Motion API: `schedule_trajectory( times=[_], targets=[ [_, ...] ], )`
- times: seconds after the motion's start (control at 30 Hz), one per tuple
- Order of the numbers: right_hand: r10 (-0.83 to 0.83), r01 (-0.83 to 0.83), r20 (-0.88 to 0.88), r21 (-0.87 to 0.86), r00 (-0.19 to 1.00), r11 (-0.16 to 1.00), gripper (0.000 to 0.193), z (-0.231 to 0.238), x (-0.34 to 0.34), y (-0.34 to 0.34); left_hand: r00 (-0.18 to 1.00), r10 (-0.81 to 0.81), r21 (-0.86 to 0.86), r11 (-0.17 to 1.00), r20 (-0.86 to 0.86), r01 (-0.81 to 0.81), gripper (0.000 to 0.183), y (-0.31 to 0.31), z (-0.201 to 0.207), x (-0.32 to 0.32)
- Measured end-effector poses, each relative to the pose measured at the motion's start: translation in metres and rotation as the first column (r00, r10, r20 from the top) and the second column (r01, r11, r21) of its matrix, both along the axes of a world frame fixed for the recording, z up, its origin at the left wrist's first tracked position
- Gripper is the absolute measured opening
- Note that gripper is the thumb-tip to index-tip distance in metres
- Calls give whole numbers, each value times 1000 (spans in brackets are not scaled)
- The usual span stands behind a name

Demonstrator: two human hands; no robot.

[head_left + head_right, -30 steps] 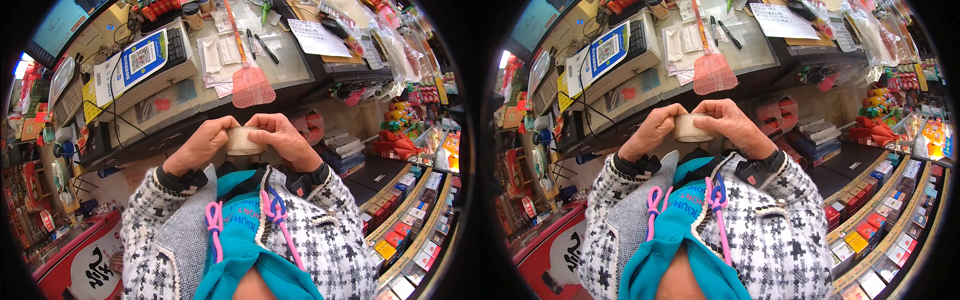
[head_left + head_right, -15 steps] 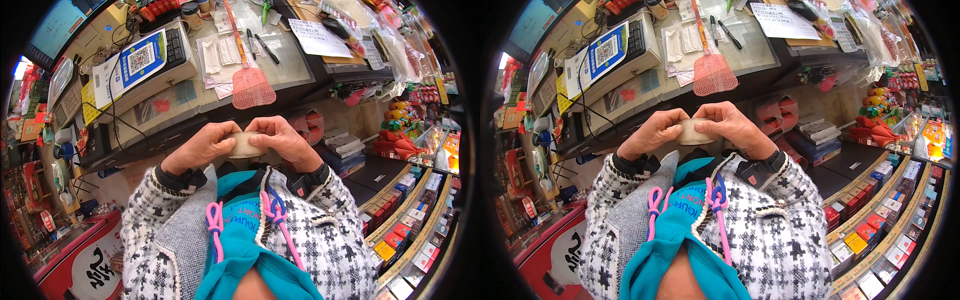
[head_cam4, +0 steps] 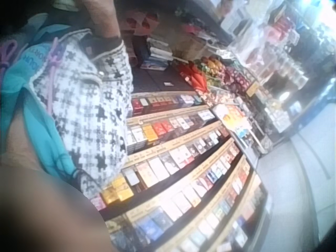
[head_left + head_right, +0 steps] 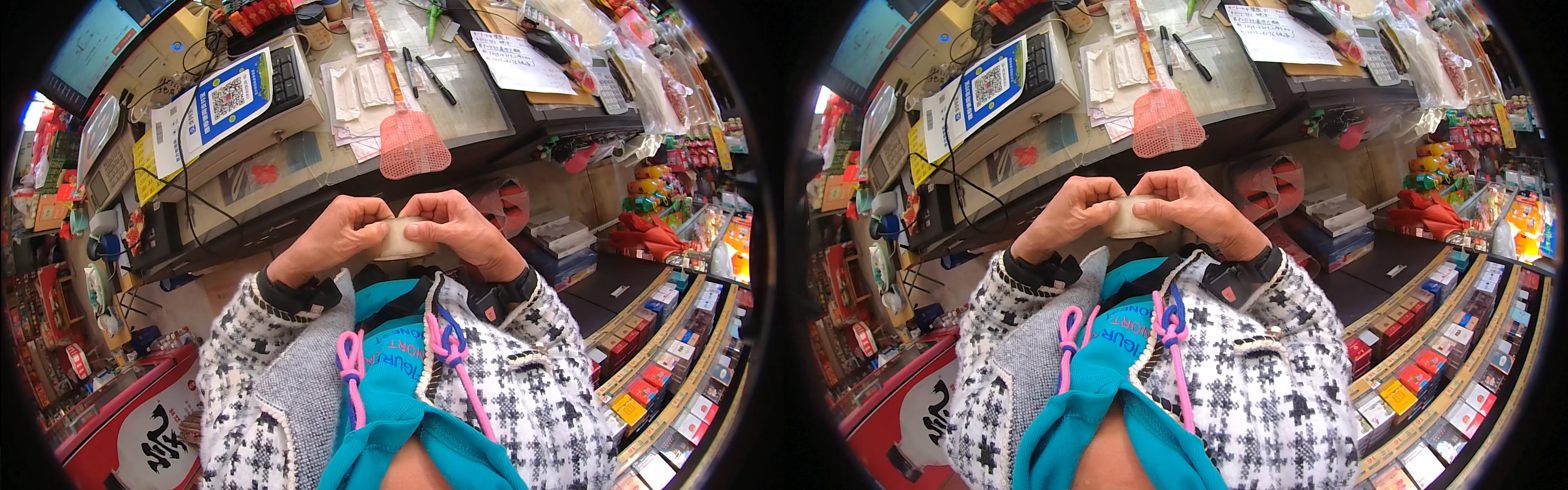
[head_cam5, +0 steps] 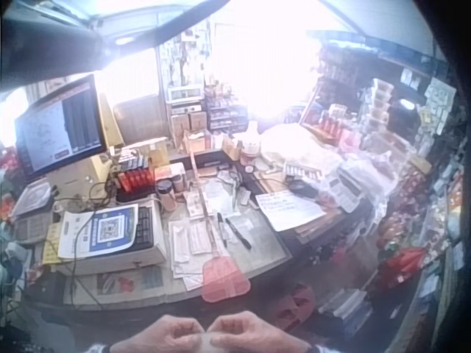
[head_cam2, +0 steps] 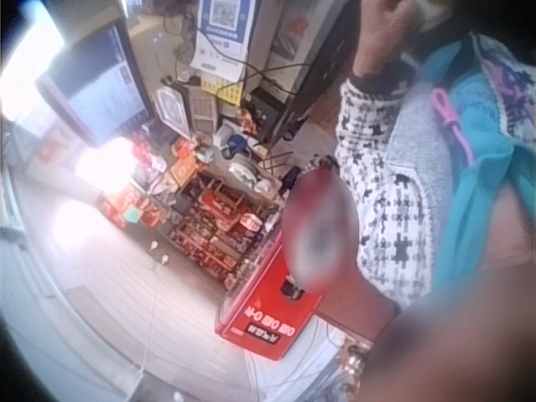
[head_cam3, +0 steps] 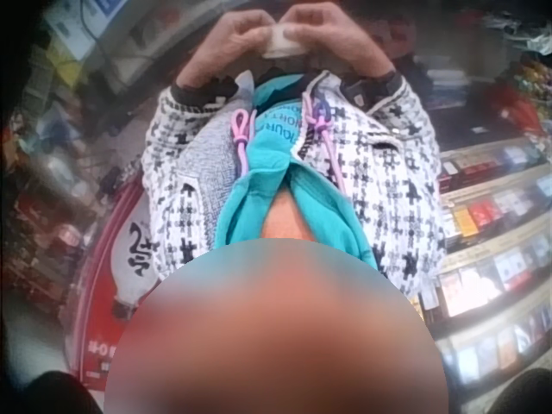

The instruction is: The person repairs a pink plastic fly swatter by applying clear adhesive tape to its mesh surface. They repeatedly pull tape from a roll, press it onto the mesh, and smooth it down, working on the same swatter throughout the clip.

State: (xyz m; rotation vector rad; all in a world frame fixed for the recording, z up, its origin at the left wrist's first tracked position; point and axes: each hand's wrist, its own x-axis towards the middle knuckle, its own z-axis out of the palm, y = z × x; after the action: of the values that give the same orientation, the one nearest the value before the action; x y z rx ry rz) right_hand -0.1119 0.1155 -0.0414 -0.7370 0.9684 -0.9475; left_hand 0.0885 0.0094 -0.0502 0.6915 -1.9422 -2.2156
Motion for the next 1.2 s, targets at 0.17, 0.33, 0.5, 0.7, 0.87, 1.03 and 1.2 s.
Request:
schedule_trajectory(
  times=[0.17,0.33,0.5,0.7,0.87,1.03,1.2],
  targets=[
    [5,-5,5,16,1000,1000,26,-1,0,1,1000,16,-91,996,12,-15,19,2,-1,2],
    [-7,7,20,10,1000,1000,26,2,-2,2,1000,27,-242,970,-15,-30,23,2,3,1],
    [34,-34,-2,23,999,999,25,3,-2,4,1000,16,31,999,-8,-16,18,5,6,1],
    [52,-52,-45,1,998,999,26,4,0,4,1000,11,26,1000,11,-11,17,6,4,4],
    [54,-54,-30,3,998,999,25,7,1,4,999,32,-33,999,19,-32,18,9,5,6],
    [24,-24,-23,-15,999,1000,25,9,0,2,998,64,-152,986,15,-61,21,4,8,7],
    [-173,168,-48,-96,984,981,22,6,6,2,900,358,-221,884,-247,-412,23,1,7,4]
  ],
)
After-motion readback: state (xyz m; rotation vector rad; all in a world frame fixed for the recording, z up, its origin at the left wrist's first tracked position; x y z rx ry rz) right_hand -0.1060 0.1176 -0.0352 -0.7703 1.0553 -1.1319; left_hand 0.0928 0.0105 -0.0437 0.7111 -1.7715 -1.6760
